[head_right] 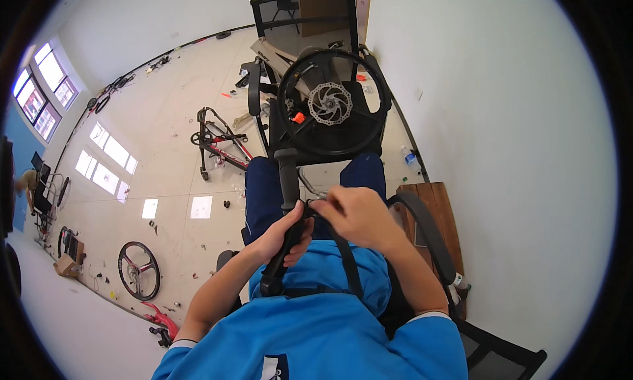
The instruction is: The person uses a hammer to tap a small metal piece onto a bicycle handlebar grip. They then pick up a bicycle disc brake rotor and use a screwdriver to tighten the bolts securing it to the hub.
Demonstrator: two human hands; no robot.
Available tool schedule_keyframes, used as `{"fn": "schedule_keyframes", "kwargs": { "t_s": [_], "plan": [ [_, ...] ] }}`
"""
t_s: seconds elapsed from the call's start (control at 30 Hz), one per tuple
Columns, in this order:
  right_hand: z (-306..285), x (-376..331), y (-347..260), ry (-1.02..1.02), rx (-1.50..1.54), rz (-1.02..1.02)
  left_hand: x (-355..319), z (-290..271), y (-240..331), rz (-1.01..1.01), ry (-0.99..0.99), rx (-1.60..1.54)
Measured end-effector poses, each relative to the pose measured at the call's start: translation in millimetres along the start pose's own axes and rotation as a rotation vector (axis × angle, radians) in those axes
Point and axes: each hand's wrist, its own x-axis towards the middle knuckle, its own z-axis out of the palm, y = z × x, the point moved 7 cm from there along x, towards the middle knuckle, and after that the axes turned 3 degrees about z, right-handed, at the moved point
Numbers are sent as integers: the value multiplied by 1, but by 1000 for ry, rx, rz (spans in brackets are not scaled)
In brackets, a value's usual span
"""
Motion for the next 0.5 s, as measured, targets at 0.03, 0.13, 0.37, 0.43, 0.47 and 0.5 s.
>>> {"fn": "schedule_keyframes", "kwargs": {
  "t_s": [0.03,0.13,0.37,0.43,0.47,0.5],
  "plan": [
    [7,2,-4,7,-130,-39,1,0,3,44,45,41],
    [18,7,-2,143,-164,-96,-3,-7,14,177,212,210],
    [23,10,0,158,-10,-76,-7,-20,22,244,447,504],
    [28,15,9,108,53,-6,-10,-18,34,352,570,668],
    [31,16,14,83,84,30,-10,-19,34,350,568,694],
    [33,18,16,75,131,41,-10,-22,37,353,570,722]
  ]
}}
